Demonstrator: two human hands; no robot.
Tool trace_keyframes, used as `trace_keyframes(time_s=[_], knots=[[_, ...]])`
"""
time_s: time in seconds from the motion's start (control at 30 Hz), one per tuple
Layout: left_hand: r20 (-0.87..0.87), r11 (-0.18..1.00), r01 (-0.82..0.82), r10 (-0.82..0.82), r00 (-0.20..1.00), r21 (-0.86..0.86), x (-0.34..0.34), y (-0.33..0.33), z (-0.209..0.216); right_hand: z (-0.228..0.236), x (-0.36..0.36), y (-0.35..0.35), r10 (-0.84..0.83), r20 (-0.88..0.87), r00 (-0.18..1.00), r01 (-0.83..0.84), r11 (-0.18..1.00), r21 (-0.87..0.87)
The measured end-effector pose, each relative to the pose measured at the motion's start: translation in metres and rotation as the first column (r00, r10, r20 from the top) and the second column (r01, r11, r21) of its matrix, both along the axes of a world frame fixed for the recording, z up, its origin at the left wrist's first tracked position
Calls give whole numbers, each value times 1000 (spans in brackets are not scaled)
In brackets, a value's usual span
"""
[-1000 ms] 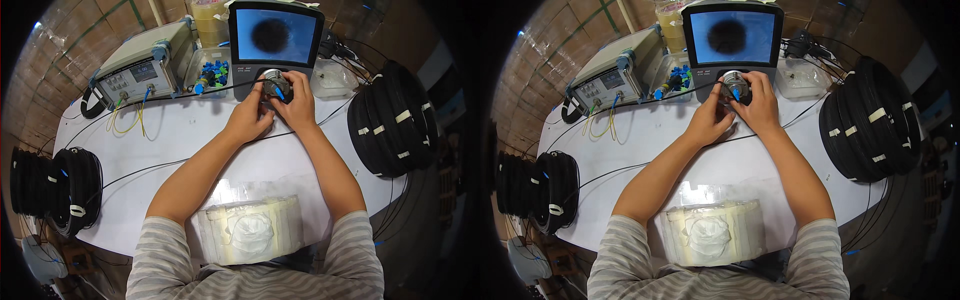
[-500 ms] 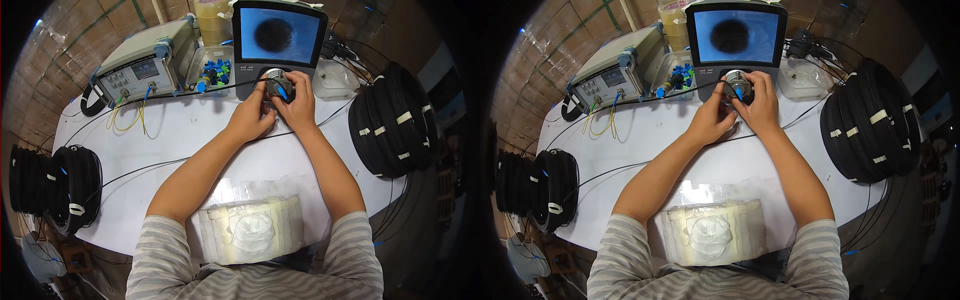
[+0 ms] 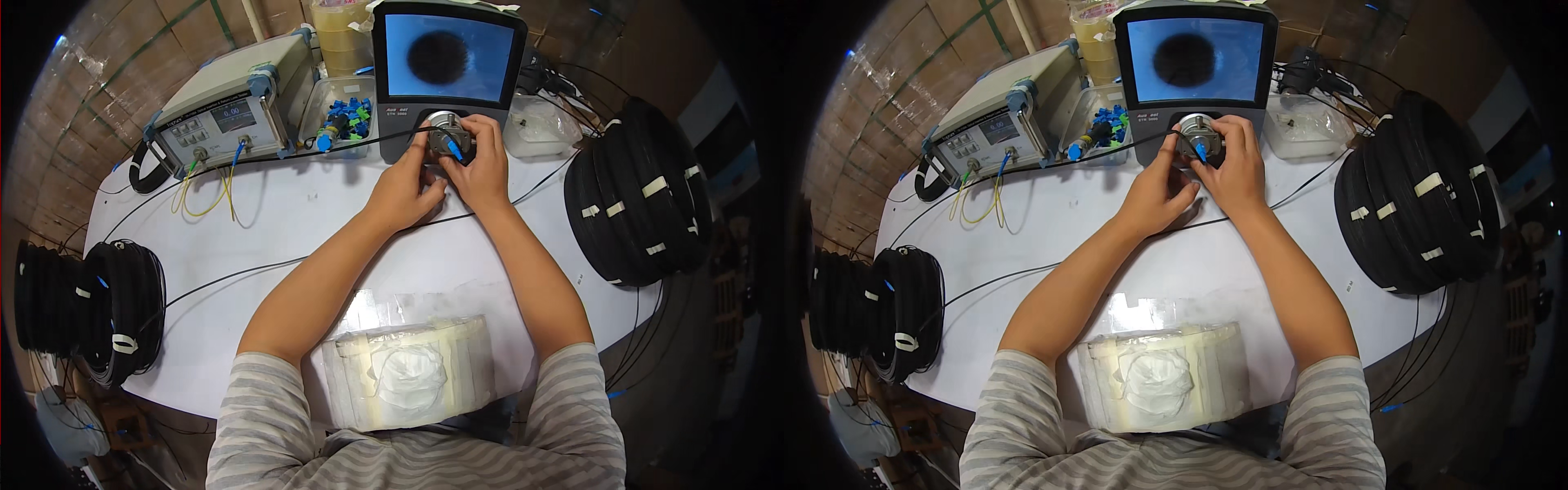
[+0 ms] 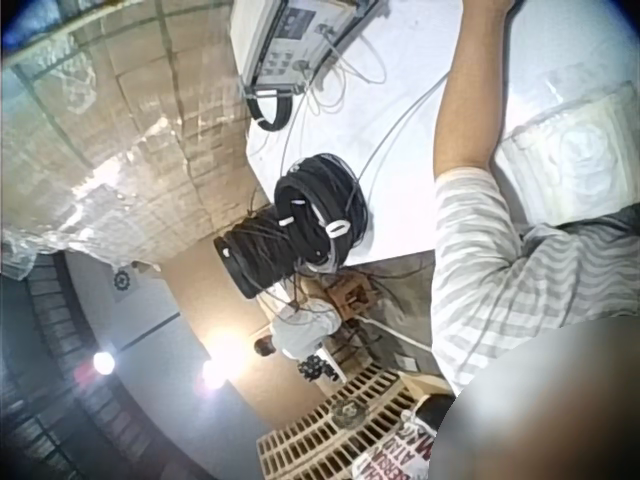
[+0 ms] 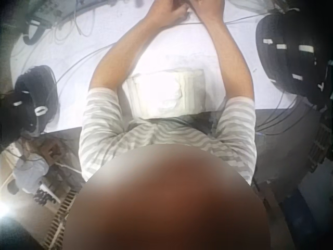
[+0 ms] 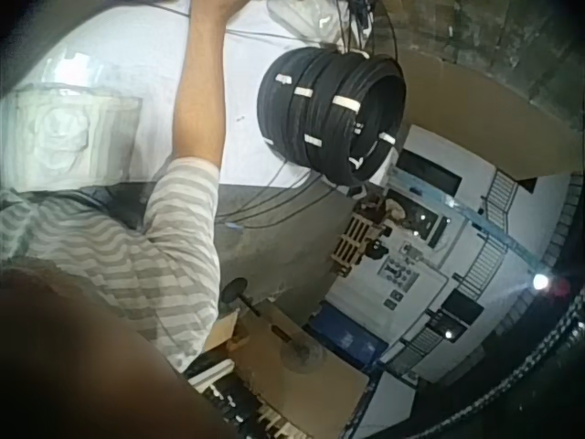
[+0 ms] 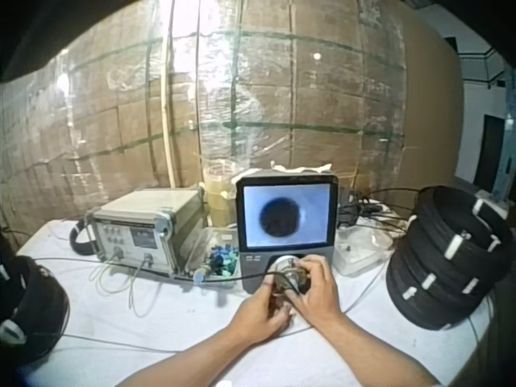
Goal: The recorder uses a digital microscope and a probe to inspect the end of a fiber optic or electrical connector.
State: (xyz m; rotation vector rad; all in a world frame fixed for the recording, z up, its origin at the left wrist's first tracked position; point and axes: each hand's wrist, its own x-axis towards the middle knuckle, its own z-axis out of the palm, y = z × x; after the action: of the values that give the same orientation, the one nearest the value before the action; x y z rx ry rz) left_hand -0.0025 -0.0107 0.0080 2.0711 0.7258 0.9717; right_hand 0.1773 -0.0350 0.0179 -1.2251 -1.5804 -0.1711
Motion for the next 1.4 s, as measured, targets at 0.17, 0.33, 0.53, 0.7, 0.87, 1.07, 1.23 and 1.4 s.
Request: trace_keyframes(time_s=[0.17,0.33,0.53,0.7,0.87,1.07,1.23,1.4], knots=[[20,999,4,-5,1000,44,-1,1,-6,1,0,-3,16,-7,1000,-16,1000,12],[45,998,-11,8,999,60,1,2,-8,4,2,-7,50,35,998,-49,999,-8],[8,999,-15,15,1000,32,1,1,-4,5,-3,-6,-9,28,1000,9,999,-35],[3,999,-19,19,1000,42,1,2,-5,0,-3,-2,-20,22,1000,21,999,-41],[1,999,-8,8,1000,42,-1,2,-5,-1,-3,-4,-19,39,999,20,999,-41],[-12,1000,-8,8,1000,20,1,1,-4,-3,-1,-5,-29,36,999,32,998,-63],[-10,999,-22,22,1000,39,0,3,-4,-3,-3,-4,-20,25,999,21,998,-52],[-4,999,-19,19,1000,32,-1,1,-4,-4,-4,-4,-29,27,999,30,999,-36]])
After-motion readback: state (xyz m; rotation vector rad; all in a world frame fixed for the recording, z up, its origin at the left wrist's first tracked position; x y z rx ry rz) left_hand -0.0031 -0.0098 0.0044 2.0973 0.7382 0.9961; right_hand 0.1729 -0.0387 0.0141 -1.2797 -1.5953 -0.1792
